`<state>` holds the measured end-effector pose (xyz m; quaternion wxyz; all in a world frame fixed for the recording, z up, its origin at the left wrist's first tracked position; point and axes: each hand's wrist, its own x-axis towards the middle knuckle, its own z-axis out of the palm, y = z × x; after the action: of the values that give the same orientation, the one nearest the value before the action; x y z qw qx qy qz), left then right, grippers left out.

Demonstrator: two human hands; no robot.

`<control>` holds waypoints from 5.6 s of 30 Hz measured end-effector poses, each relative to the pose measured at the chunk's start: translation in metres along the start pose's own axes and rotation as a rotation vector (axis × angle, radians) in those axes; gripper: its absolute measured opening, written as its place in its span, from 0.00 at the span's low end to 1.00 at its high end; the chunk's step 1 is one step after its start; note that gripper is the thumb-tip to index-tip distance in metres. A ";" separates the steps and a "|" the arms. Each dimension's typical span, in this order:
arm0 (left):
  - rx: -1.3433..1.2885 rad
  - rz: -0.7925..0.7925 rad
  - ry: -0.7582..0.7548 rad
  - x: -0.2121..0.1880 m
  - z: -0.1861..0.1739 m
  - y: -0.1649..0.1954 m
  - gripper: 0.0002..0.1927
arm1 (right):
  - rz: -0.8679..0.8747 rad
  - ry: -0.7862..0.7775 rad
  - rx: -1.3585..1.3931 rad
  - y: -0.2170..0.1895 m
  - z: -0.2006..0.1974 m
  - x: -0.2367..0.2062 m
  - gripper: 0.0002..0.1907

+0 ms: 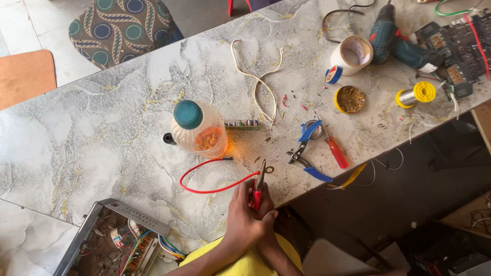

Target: The person strips the insulation from a red wire using pliers, then solders a ring terminal onto the exposed end using a soldering iron and solder wire. The person then picks up a red amplifier unit.

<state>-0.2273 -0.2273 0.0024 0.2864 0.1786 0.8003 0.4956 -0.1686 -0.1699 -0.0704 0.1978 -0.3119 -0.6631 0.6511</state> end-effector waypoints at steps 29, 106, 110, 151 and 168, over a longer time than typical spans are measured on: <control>0.366 0.526 0.231 -0.010 -0.006 0.050 0.35 | -0.124 -0.102 0.314 -0.001 -0.028 -0.003 0.12; 0.056 1.095 0.193 -0.110 -0.061 0.194 0.18 | -0.173 0.536 -0.020 -0.216 -0.078 -0.125 0.09; -0.147 0.903 0.081 -0.110 -0.061 0.192 0.13 | -0.207 0.544 -0.034 -0.222 -0.081 -0.126 0.08; -0.625 -0.159 -0.600 -0.018 -0.068 0.145 0.07 | 0.143 0.098 0.221 -0.182 -0.121 -0.156 0.17; -0.833 -0.133 -0.538 -0.052 -0.023 0.142 0.05 | 0.097 0.143 -0.064 -0.137 -0.097 -0.130 0.37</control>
<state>-0.2018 -0.2098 0.1518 0.5607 0.1189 0.4418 0.6902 -0.0301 -0.1796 0.0906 0.2029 -0.3956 -0.6517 0.6145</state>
